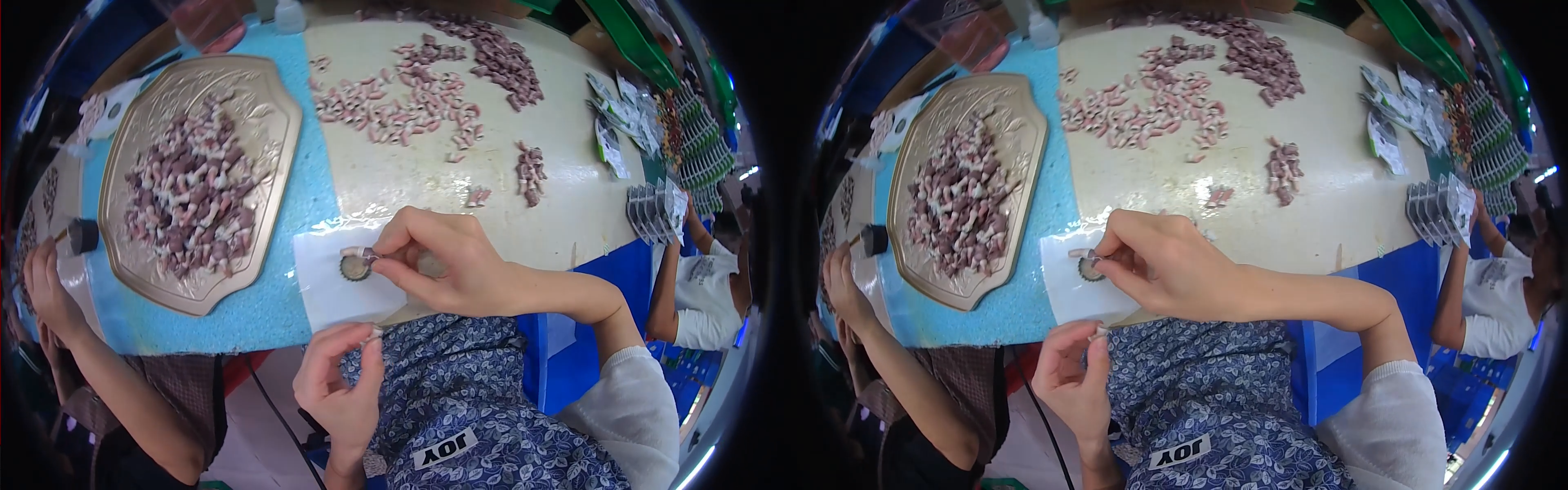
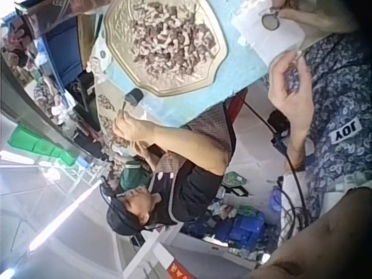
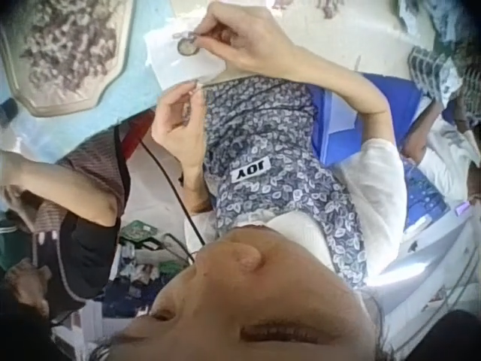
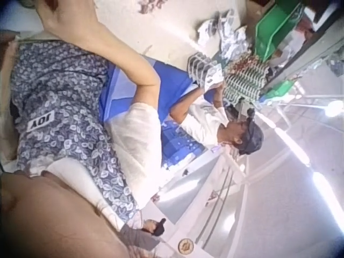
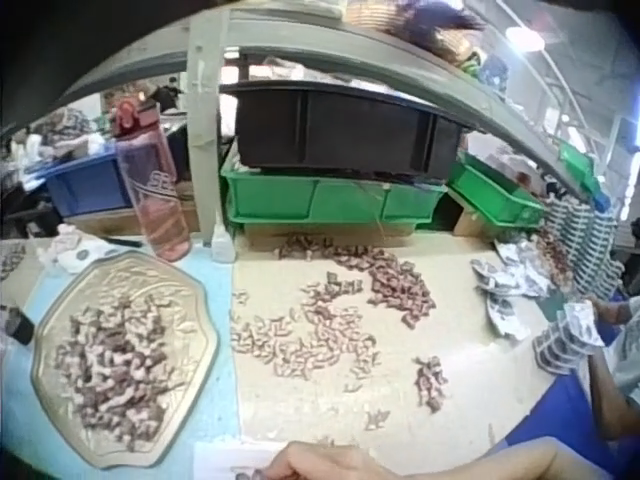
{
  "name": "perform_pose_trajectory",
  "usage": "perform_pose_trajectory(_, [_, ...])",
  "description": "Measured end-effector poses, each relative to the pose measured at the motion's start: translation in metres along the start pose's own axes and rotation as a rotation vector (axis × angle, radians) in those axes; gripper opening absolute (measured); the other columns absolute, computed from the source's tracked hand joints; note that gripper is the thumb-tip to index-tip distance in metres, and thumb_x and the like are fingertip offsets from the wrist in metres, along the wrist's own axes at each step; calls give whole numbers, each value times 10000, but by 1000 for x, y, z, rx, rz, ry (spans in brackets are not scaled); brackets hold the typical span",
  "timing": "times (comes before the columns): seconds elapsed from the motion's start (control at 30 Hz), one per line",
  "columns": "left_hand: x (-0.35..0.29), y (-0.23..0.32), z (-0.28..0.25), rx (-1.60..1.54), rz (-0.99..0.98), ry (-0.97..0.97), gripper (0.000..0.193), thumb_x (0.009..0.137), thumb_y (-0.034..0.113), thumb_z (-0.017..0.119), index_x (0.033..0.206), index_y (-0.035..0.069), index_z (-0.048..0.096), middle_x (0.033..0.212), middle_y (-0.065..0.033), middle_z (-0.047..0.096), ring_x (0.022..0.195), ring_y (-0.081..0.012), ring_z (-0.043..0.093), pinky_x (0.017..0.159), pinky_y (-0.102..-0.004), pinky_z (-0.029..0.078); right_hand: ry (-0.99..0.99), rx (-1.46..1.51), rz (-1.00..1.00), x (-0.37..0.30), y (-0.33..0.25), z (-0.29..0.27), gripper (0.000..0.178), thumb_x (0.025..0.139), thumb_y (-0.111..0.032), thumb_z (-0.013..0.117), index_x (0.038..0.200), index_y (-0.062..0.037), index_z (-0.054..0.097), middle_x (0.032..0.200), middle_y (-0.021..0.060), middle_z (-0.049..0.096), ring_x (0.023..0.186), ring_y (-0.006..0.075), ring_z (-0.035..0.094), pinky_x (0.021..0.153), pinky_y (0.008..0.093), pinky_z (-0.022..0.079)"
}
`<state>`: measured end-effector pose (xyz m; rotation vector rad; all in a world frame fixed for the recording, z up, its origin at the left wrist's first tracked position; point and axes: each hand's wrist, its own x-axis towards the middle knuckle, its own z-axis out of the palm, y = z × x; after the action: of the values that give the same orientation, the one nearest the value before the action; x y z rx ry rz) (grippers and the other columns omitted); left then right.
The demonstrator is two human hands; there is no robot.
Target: The person assembles small plastic components into metal caps by hand at a workbench.
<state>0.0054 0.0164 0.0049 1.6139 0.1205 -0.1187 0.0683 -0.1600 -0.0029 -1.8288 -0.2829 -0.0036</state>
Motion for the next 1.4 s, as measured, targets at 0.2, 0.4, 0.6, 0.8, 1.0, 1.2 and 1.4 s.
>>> perform_pose_trajectory(0.2, [9,-15,-17,22,79,75,164,751,-123,655,897,-48,653,978,-140,629,829,-161,620,731,-241,500,-188,-312,-104,11,2,7,179,798,-37,653,816,1,480,729,141,594,636,326,605,533,385,473])
perform_pose_trajectory(0.4, [16,-13,-17,-162,-45,148,159,758,-113,659,900,-41,662,961,-143,639,809,-161,634,701,-233,518,-235,-418,-234,18,-1,14,173,765,-13,647,816,5,483,723,117,563,646,320,591,542,405,471])
perform_pose_trajectory(0.6, [19,-21,-23,-71,97,116,174,757,-116,657,910,-34,669,935,-141,648,816,-162,638,682,-239,526,-305,-532,-224,22,-7,15,168,743,-12,635,827,14,492,722,121,545,642,318,588,540,396,480])
perform_pose_trajectory(0.8, [20,-20,-24,-97,16,129,192,771,-109,656,955,-56,639,976,-163,641,836,-174,655,692,-234,538,-358,-593,-213,25,-13,16,136,763,-10,603,827,21,487,696,127,519,630,327,578,532,405,473])
perform_pose_trajectory(1.0, [30,-20,-14,-216,77,123,177,796,-130,624,962,-80,590,1002,-184,632,866,-189,656,745,-257,551,-287,-417,6,21,-35,7,169,751,8,674,777,16,508,696,125,579,593,293,598,499,350,458])
perform_pose_trajectory(1.2, [31,-22,-2,-414,53,25,193,826,-130,597,1009,-86,550,1036,-207,617,959,-222,637,821,-286,536,-113,-260,-125,8,-47,1,194,738,-17,746,752,21,556,697,83,590,523,153,553,439,254,405])
perform_pose_trajectory(1.4, [24,-22,4,-455,119,15,189,821,-140,594,996,-86,548,1053,-216,609,972,-239,631,835,-301,537,-191,-202,-95,2,-56,-4,265,704,-5,792,748,5,531,738,136,637,653,207,641,521,273,480])
